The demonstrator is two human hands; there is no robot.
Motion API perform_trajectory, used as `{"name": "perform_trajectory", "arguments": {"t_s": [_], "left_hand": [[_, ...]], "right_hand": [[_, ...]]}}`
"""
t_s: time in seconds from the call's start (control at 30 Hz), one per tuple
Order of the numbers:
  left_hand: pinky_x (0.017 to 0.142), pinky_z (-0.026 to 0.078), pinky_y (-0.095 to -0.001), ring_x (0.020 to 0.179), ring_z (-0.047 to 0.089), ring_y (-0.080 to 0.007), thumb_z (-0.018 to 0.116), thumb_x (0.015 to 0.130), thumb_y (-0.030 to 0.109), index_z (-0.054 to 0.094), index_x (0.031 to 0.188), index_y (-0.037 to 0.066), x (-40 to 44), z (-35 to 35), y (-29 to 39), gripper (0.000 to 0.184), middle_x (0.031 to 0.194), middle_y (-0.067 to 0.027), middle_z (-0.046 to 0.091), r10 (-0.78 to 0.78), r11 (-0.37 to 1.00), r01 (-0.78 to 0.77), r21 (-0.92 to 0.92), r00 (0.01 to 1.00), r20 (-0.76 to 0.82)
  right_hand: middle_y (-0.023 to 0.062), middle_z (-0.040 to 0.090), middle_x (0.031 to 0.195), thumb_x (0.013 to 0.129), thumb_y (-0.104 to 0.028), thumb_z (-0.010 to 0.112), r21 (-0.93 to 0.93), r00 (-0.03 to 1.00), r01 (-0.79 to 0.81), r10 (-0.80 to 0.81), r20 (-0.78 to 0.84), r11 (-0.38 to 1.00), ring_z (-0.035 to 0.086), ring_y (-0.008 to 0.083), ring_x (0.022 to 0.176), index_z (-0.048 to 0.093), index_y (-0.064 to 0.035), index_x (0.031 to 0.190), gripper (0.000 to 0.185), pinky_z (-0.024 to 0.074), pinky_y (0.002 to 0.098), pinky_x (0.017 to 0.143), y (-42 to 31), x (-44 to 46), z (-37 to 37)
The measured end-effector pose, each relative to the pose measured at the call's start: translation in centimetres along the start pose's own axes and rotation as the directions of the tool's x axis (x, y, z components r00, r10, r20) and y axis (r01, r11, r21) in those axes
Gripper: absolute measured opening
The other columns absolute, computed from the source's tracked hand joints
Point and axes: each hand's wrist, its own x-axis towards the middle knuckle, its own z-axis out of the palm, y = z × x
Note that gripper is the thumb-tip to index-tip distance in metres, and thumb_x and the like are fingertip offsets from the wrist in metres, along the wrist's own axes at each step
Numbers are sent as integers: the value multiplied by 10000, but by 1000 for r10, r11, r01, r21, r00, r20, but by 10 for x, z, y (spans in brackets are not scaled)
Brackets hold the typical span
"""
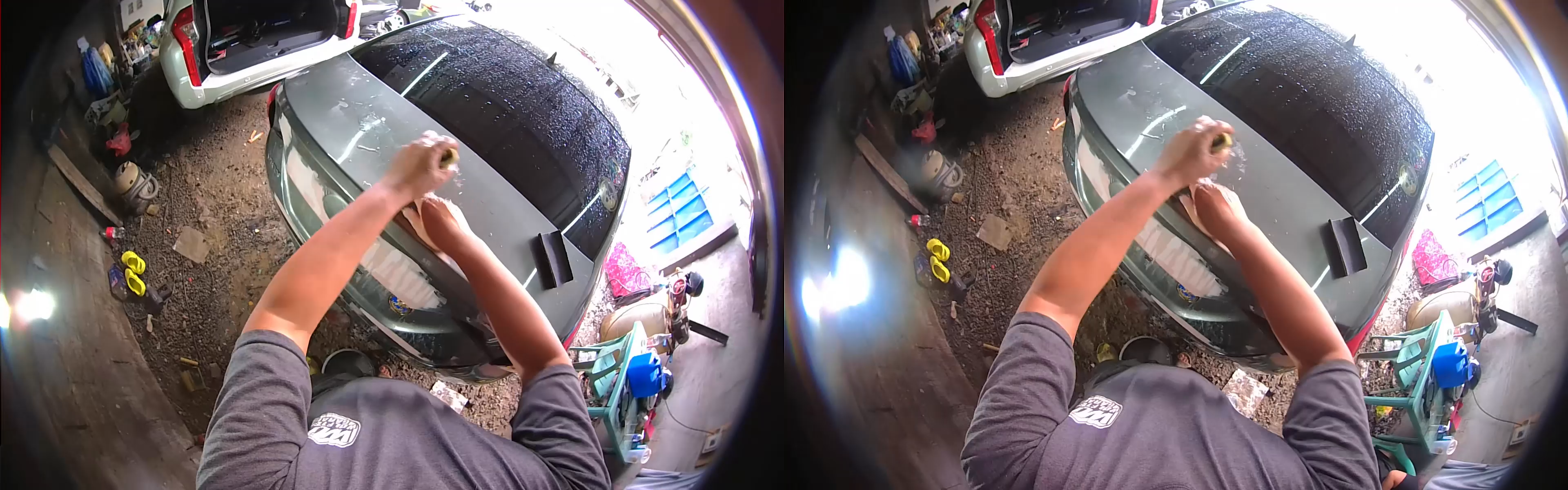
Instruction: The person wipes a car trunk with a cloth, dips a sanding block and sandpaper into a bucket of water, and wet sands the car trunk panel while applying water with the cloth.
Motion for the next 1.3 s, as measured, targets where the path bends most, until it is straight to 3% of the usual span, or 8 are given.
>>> {"name": "perform_trajectory", "arguments": {"t_s": [0.2, 0.3, 0.57, 0.7, 0.97, 1.1, 1.2, 1.3], "left_hand": [[1001, 530, -525, 1166, 644, -391, 722, 939, 395, 673, 1303, 182, -49, -12, -93, 425, 1284, -139, 637, -187, 921, 174, 349, 982, 5], [1038, 511, -512, 1205, 636, -369, 704, 938, 403, 675, 1318, 168, -53, -9, -95, 448, 1296, -146, 635, -265, 884, 235, 404, 964, 20], [996, 537, -481, 1158, 657, -356, 738, 922, 322, 629, 1395, 226, -55, -9, -96, 495, 1250, -145, 638, -281, 906, 278, 320, 959, -38], [1011, 531, -484, 1172, 654, -354, 748, 920, 331, 628, 1394, 223, -56, -10, -97, 501, 1260, -155, 637, -281, 906, 278, 320, 959, -36], [1010, 533, -478, 1173, 655, -344, 738, 927, 320, 640, 1370, 208, -57, -11, -94, 467, 1288, -143, 636, -270, 917, 273, 290, 962, -52], [1003, 538, -472, 1155, 663, -339, 739, 923, 302, 650, 1355, 203, -60, -9, -97, 453, 1259, -119, 656, -254, 922, 264, 285, 965, -71], [998, 541, -471, 1143, 669, -332, 749, 911, 296, 648, 1359, 204, -58, -10, -98, 468, 1259, -110, 660, -256, 923, 268, 276, 963, -80], [995, 540, -471, 1148, 669, -328, 752, 908, 295, 649, 1353, 202, -59, -7, -99, 466, 1257, -109, 659, -239, 925, 257, 281, 966, -97]], "right_hand": [[244, 711, 1111, 1045, -359, 577, -74, 994, 110, -111, -9, 991, 693, 453, 1047, 574, -2, 1205, 392, 544, 530, 919, 6, -46, -21], [272, 677, 1142, 1035, -400, 596, -47, 995, -68, 71, 74, 997, 650, 472, 1106, 582, -16, 1093, 389, 520, 552, 922, -24, 13, -23], [262, 670, 1118, 1024, -369, 612, -29, 998, 64, -63, 27, 998, 644, 475, 1105, 561, -23, 1211, 397, 517, 533, 920, 4, -48, -22], [277, 676, 1114, 1007, -362, 629, -6, 989, -118, 118, 92, 993, 644, 490, 1071, 587, -7, 1147, 384, 515, 537, 921, -28, 19, -24], [286, 662, 1118, 998, -323, 658, -53, 995, 86, -88, -42, 995, 642, 480, 1098, 577, 14, 1117, 367, 513, 543, 906, 12, -16, -9], [256, 670, 1056, 987, -320, 659, -88, 997, -60, 65, 47, 994, 661, 480, 1014, 578, -1, 1053, 336, 527, 549, 830, -9, 4, -19], [265, 670, 977, 974, -321, 673, 3, 982, 172, -171, -76, 985, 668, 480, 925, 577, -13, 1010, 324, 530, 556, 790, 7, -55, -18], [245, 654, 947, 962, -274, 703, -15, 992, 121, -121, -32, 993, 654, 479, 935, 590, -17, 1041, 291, 525, 532, 791, 13, -36, -17]]}}
